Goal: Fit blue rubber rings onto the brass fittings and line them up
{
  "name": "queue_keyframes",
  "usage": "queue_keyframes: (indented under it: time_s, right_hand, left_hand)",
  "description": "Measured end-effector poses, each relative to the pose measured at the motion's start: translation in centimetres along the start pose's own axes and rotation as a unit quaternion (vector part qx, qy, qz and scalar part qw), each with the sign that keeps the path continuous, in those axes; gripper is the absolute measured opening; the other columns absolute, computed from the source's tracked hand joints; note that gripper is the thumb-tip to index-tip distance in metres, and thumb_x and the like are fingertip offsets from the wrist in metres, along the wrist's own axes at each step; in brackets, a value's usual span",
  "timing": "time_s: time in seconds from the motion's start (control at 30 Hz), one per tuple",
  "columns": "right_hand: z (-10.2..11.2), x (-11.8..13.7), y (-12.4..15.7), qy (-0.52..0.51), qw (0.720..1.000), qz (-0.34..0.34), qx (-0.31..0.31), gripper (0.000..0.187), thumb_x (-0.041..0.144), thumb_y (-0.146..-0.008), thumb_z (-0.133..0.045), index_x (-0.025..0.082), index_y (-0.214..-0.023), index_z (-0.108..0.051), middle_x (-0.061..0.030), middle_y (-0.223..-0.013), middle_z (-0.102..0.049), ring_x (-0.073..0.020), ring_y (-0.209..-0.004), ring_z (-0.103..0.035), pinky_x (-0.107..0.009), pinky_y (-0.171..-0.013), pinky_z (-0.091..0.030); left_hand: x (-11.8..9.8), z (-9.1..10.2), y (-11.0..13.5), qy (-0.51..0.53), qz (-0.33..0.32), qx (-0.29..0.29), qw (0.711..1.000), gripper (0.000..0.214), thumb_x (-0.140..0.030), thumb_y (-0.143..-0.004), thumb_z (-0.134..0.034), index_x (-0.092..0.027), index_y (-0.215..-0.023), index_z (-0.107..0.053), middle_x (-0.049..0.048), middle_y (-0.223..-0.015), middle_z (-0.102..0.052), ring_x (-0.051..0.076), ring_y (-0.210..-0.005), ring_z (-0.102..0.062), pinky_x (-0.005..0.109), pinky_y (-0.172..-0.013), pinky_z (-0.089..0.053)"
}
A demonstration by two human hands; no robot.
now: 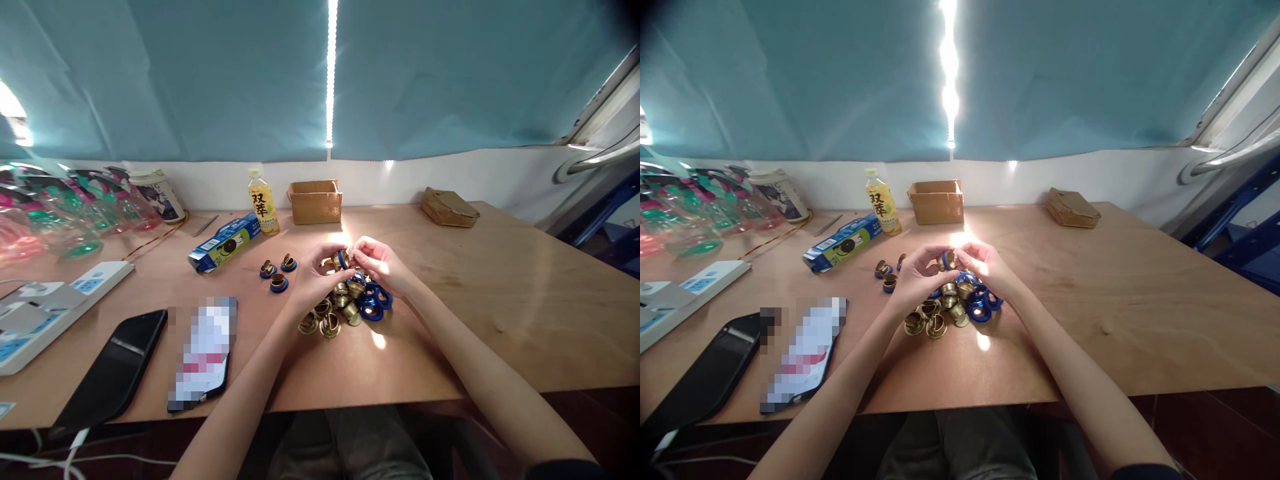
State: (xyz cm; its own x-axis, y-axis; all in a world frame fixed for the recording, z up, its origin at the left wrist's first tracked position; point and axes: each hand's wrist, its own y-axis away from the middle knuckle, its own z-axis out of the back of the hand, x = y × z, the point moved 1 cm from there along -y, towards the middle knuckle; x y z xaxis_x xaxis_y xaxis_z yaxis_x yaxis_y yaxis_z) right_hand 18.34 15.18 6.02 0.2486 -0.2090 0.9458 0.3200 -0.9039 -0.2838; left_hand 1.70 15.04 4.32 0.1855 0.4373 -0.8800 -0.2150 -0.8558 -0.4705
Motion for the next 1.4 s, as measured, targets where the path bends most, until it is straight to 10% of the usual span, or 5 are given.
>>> queue_keyframes:
  time_s: [0.53,1.4]
  right_hand:
    - [-0.6,1.0,0.2,0.200,0.978,0.061,-0.001,0.027,0.045,-0.089,-0.066,0.020,-0.083,-0.057,-0.0010,-0.078,-0.056,-0.0160,-0.074,-0.054,-0.030,-0.070,-0.043]
    - [-1.5,0.0,0.1,0.189,0.975,0.056,-0.098,0.026,0.044,-0.087,-0.067,0.020,-0.080,-0.060,-0.0012,-0.073,-0.060,-0.0160,-0.068,-0.057,-0.030,-0.064,-0.046]
  left_hand:
    - [0.1,-0.1,0.1,-0.019,0.000,-0.022,1.000,0.042,-0.022,-0.069,-0.085,-0.020,-0.107,-0.068,0.0063,-0.110,-0.069,0.022,-0.101,-0.067,0.039,-0.090,-0.060]
    - [-0.5,-0.4,0.2,0.039,0.064,0.026,0.997,0.038,-0.034,-0.082,-0.075,-0.018,-0.116,-0.065,0.0104,-0.110,-0.073,0.026,-0.107,-0.069,0.039,-0.089,-0.059]
